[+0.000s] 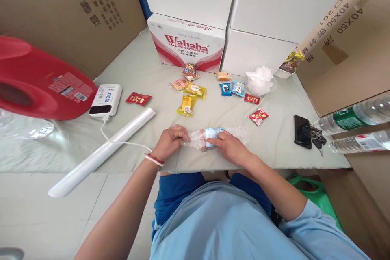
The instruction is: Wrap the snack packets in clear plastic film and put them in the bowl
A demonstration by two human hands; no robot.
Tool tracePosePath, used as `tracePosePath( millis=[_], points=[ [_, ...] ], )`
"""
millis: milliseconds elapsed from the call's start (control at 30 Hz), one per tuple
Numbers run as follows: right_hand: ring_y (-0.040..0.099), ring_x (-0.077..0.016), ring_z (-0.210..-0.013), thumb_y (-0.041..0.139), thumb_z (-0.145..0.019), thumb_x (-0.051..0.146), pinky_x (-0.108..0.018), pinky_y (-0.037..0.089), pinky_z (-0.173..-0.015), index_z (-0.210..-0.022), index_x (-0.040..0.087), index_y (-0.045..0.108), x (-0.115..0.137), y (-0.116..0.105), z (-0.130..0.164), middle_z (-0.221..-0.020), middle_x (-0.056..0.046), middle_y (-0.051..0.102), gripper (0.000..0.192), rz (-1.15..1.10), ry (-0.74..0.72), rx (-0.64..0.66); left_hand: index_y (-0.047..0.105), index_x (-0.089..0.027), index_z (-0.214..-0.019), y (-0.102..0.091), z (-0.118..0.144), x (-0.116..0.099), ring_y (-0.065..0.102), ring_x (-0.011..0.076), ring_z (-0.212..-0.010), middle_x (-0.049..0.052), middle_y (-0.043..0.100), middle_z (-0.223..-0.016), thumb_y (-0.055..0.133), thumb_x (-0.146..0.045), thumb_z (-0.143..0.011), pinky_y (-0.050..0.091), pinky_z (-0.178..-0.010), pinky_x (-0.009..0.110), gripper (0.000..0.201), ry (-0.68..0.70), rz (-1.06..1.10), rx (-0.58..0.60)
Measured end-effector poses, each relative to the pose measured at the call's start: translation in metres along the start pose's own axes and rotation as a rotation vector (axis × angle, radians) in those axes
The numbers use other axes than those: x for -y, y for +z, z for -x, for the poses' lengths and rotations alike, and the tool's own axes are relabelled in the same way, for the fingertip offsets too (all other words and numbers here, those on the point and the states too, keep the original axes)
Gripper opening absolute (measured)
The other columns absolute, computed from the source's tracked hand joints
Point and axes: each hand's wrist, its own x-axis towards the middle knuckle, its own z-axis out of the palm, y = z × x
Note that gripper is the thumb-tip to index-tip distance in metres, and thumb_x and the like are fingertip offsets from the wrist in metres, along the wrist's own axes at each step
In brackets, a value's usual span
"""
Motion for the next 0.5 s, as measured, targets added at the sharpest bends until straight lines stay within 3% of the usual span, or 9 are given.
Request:
tracePosePath(
  millis=[67,133,233,267,333,400,500],
  points=[
    [0.052,-0.0218,-0.092,0.05,-0.1,0.01,-0.03,0.042,-0.077,-0.14,0.027,0.065,-0.004,0.003,0.002,-0.095,-0.006,0.058,0.046,-0.05,-0.032,-0.038,0.071,-0.025,-0.062,-0.006,0.014,0.005,0.066,0.0224,-0.087,0.003,0.069,-0.075,0.05,-0.014,-0.063,0.055,-0.092,0.042,0.024,-0.025,-0.097,0.027],
    [0.051,-0.021,-0.089,0.05,-0.1,0.012,-0.031,0.043,-0.077,-0.138,0.027,0.067,-0.006,0.003,0.004,-0.093,-0.006,0.057,0.044,-0.095,-0.064,-0.081,0.07,-0.024,-0.068,-0.005,0.019,0.004,0.066,0.0223,-0.091,0.004,0.069,-0.081,0.048,-0.016,-0.067,0.055,-0.094,0.042,0.023,-0.064,-0.075,-0.052],
    [0.051,-0.0205,-0.087,0.051,-0.102,0.018,-0.032,0.045,-0.078,-0.134,0.026,0.069,-0.007,-0.001,0.006,-0.092,-0.006,0.056,0.038,-0.132,-0.11,-0.113,0.072,-0.02,-0.098,0.009,0.01,-0.006,0.064,0.0243,-0.109,0.009,0.069,-0.112,0.044,-0.026,-0.084,0.051,-0.104,0.046,0.031,-0.17,-0.028,-0.267],
    [0.052,-0.0206,-0.087,0.052,-0.102,0.02,-0.033,0.045,-0.078,-0.133,0.026,0.07,-0.007,-0.002,0.006,-0.091,-0.006,0.056,0.036,-0.136,-0.118,-0.115,0.071,-0.02,-0.106,0.015,0.005,-0.009,0.06,0.0271,-0.12,0.011,0.067,-0.124,0.047,-0.033,-0.088,0.047,-0.11,0.051,0.033,-0.204,-0.074,-0.29],
    [0.052,-0.0206,-0.086,0.055,-0.103,0.025,-0.033,0.045,-0.077,-0.132,0.026,0.071,-0.007,-0.004,0.006,-0.091,-0.006,0.056,0.034,-0.146,-0.118,-0.114,0.072,-0.021,-0.103,0.025,-0.004,-0.016,0.045,0.0356,-0.141,0.013,0.061,-0.14,0.062,-0.045,-0.083,0.034,-0.119,0.06,0.033,-0.221,-0.198,-0.2],
    [0.053,-0.0202,-0.085,0.055,-0.104,0.028,-0.032,0.045,-0.076,-0.131,0.026,0.073,-0.008,-0.003,0.007,-0.09,-0.006,0.056,0.033,-0.166,-0.107,-0.116,0.071,-0.021,-0.085,0.029,-0.007,-0.023,0.038,0.0393,-0.147,0.012,0.06,-0.143,0.074,-0.046,-0.075,0.031,-0.121,0.06,0.028,-0.172,-0.229,-0.053],
    [0.053,-0.0192,-0.084,0.054,-0.105,0.029,-0.031,0.044,-0.075,-0.131,0.027,0.073,-0.01,0.002,0.007,-0.087,-0.005,0.054,0.032,-0.205,-0.092,-0.124,0.066,-0.021,-0.079,0.025,0.001,-0.035,0.063,0.0289,-0.119,0.009,0.07,-0.121,0.07,-0.046,-0.08,0.05,-0.104,0.043,0.025,-0.168,-0.024,0.09]
  ],
)
